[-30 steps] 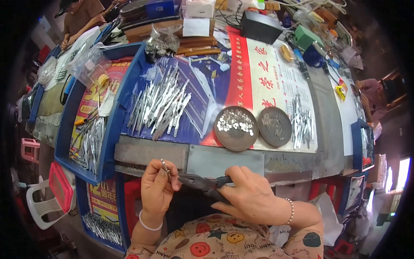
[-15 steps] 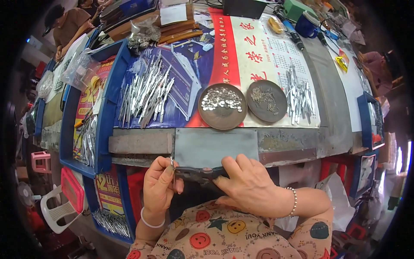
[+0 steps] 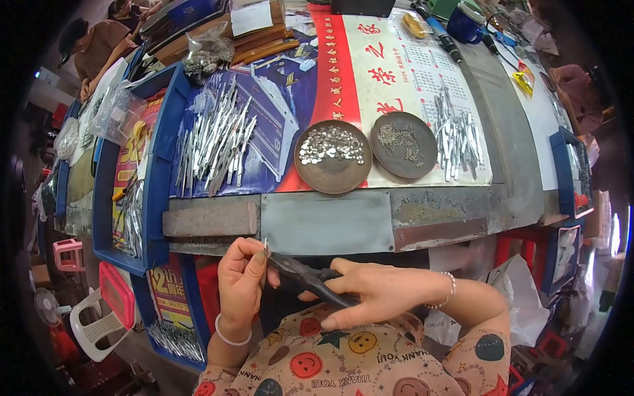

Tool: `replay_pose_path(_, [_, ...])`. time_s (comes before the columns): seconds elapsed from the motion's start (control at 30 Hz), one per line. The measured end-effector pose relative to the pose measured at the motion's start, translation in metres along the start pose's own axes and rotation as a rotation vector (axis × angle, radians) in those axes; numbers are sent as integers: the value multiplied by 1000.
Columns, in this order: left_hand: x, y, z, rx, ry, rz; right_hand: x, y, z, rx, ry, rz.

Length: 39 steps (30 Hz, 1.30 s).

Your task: Assembling and trimming small metal pins using pliers at a workshop workbench.

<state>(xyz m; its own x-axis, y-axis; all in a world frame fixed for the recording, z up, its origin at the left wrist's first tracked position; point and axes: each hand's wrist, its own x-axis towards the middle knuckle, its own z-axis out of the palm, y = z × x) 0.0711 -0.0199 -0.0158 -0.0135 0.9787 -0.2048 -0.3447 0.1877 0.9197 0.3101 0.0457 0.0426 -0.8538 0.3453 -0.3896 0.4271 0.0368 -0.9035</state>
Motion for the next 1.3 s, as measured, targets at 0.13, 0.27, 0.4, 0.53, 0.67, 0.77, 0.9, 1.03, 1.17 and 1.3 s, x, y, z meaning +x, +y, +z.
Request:
replay_pose_path(0.13, [3, 3, 1, -72, 14, -53, -5, -2, 17, -488, 225, -39])
replay_pose_path(0.27, [1, 5, 0, -70, -5, -117, 1, 3, 21, -736, 390, -93])
replay_pose_path(0.4, [-1, 7, 3, -95, -4, -112, 2, 4, 22, -776, 401, -88])
replay_pose_path(0.53, [-3, 7, 1, -65, -13, -94, 3, 3, 24, -849, 436, -103])
replay_pose_path(0.67, [-3, 6, 1, -43, -18, -78, 4, 2, 27, -952, 463, -81])
replay_pose_path(0.77, [-2, 2, 0, -25, -21, -61, 0, 0, 26, -882, 386, -42])
replay_pose_path(0.9, [-1, 2, 2, 4, 10, -37, 4, -1, 26, -785, 373, -46])
replay_pose_path(1.03, [-16, 2, -7, 90, 86, -83, 19, -6, 15, -338, -8, 76])
replay_pose_path(1.17, [-37, -3, -24, 14, 32, -79, 22, 7, 25, 217, -157, -3])
replay_pose_path(1.3, [-95, -10, -89, 289, 591, 58, 20, -7, 47, -65, 80, 115])
